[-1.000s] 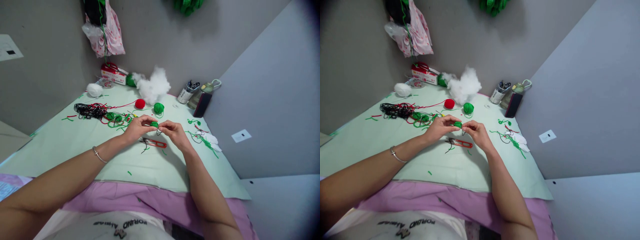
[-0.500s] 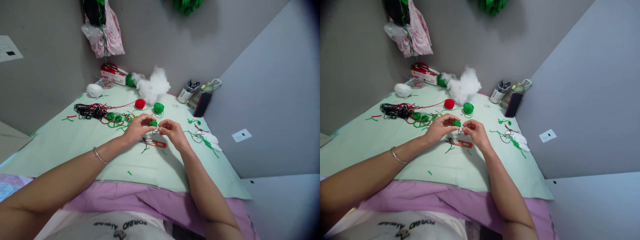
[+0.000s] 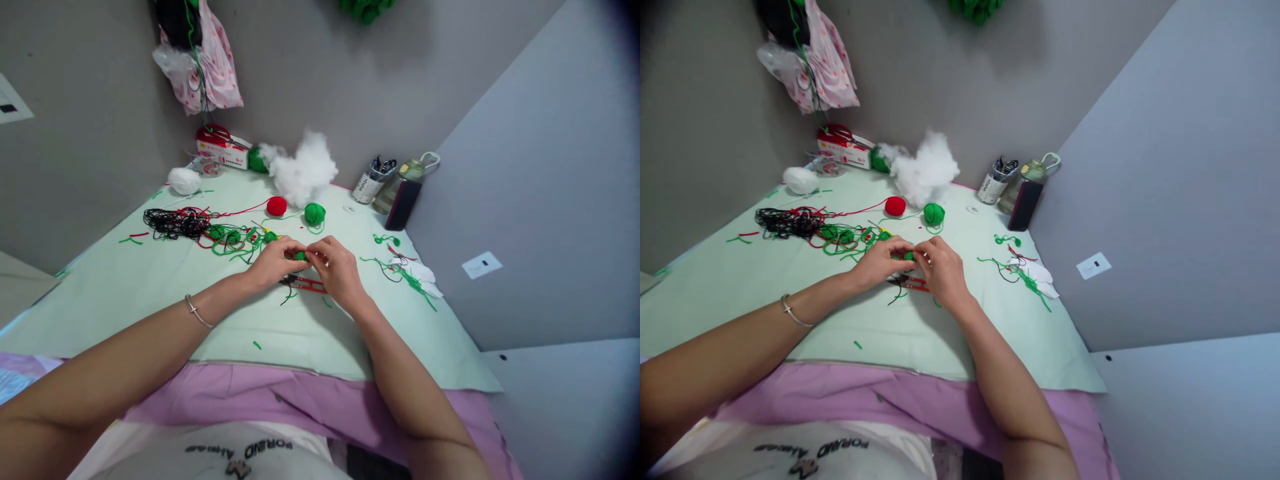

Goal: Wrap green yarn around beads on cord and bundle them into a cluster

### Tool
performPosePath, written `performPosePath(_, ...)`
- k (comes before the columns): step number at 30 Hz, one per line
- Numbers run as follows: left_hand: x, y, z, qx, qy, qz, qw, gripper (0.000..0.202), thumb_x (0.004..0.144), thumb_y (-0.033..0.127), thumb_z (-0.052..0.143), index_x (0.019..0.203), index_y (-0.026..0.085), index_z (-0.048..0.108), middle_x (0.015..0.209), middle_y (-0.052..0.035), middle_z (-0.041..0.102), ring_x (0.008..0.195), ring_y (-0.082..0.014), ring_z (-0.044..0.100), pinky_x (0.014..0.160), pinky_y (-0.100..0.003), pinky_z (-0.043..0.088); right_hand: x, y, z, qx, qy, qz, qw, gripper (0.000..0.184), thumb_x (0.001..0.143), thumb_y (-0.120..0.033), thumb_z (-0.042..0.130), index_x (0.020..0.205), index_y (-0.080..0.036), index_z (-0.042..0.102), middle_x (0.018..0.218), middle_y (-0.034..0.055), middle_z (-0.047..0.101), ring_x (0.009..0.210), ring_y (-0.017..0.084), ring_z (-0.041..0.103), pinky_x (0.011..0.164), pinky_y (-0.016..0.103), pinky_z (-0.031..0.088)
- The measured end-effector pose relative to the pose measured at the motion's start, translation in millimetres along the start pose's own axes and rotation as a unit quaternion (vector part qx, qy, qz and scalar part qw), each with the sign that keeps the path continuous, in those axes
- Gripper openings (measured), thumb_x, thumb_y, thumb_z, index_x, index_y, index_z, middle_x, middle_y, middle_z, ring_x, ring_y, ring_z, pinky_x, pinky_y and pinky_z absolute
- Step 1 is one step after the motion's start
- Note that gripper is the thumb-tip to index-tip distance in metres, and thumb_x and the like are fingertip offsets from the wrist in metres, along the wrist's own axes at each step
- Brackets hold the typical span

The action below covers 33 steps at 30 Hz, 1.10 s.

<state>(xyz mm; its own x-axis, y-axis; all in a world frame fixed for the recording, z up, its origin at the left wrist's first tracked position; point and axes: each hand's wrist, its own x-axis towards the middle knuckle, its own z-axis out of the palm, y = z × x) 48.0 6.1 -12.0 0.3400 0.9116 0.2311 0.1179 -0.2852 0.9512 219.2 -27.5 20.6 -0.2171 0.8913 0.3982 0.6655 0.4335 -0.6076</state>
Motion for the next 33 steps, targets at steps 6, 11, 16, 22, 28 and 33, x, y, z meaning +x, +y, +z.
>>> performPosePath(6, -3, 2, 0.2, -0.04, -0.103, -0.042, 0.993, 0.029, 0.069, 0.036, 0.08, 0.091, 0.018, 0.076, 0.093, -0.0044, 0.066, 0.082, -0.0186, 0.062, 0.076, -0.031, 0.048, 10, -3, -20, 0.24, 0.076, 0.1, 0.963, 0.02, 0.087, -0.039, 0.066, 0.081, -0.021, 0.062, 0.081, 0.0033, 0.067, 0.065, 0.014, 0.057, 0.054, 0.026, 0.04)
performPosePath(11, -8, 12, -3.4, -0.139, -0.207, -0.081, 0.965, 0.04, 0.081, 0.043, 0.073, 0.114, 0.021, 0.067, 0.088, -0.0024, 0.067, 0.079, -0.0163, 0.061, 0.071, -0.028, 0.044, 16, 12, -29, 0.461, -0.084, 0.218, 0.856, 0.032, 0.082, -0.045, 0.072, 0.08, -0.02, 0.052, 0.055, -0.0065, 0.052, 0.04, 0.006, 0.038, 0.04, 0.019, 0.026)
performPosePath(16, -11, 24, -6.1, -0.226, -0.233, -0.113, 0.939, 0.027, 0.083, 0.04, 0.072, 0.102, 0.024, 0.063, 0.083, 0.0005, 0.062, 0.073, -0.0138, 0.058, 0.07, -0.028, 0.046, 26, 41, -41, 0.564, -0.008, 0.28, 0.777, 0.023, 0.087, -0.021, 0.065, 0.072, -0.018, 0.049, 0.047, -0.0133, 0.022, 0.04, 0.004, 0.01, 0.036, 0.014, 0.015)
performPosePath(22, -9, 25, -9.6, -0.274, -0.221, -0.131, 0.927, 0.032, 0.089, 0.045, 0.066, 0.11, 0.021, 0.072, 0.084, -0.0034, 0.065, 0.074, -0.0145, 0.061, 0.075, -0.03, 0.051, 28, 46, -39, 0.578, 0.007, 0.283, 0.765, 0.013, 0.085, -0.012, 0.065, 0.081, -0.018, 0.054, 0.058, -0.0088, 0.034, 0.045, 0.004, 0.03, 0.043, 0.014, 0.033)
performPosePath(28, -5, 18, -11.8, -0.313, -0.189, -0.145, 0.919, 0.036, 0.088, 0.05, 0.068, 0.105, 0.019, 0.076, 0.101, -0.0096, 0.072, 0.075, -0.0133, 0.063, 0.077, -0.029, 0.053, 25, 42, -35, 0.571, -0.017, 0.289, 0.768, 0.02, 0.083, -0.027, 0.074, 0.096, -0.021, 0.061, 0.061, -0.0075, 0.046, 0.05, 0.006, 0.042, 0.043, 0.015, 0.033)
performPosePath(33, -6, 21, -11.5, -0.311, -0.196, -0.152, 0.917, 0.041, 0.086, 0.052, 0.07, 0.107, 0.017, 0.076, 0.105, -0.0119, 0.072, 0.075, -0.0134, 0.063, 0.075, -0.028, 0.054, 24, 45, -35, 0.537, -0.012, 0.294, 0.791, 0.021, 0.083, -0.032, 0.075, 0.09, -0.021, 0.058, 0.05, -0.0118, 0.023, 0.044, 0.007, 0.034, 0.044, 0.016, 0.036)
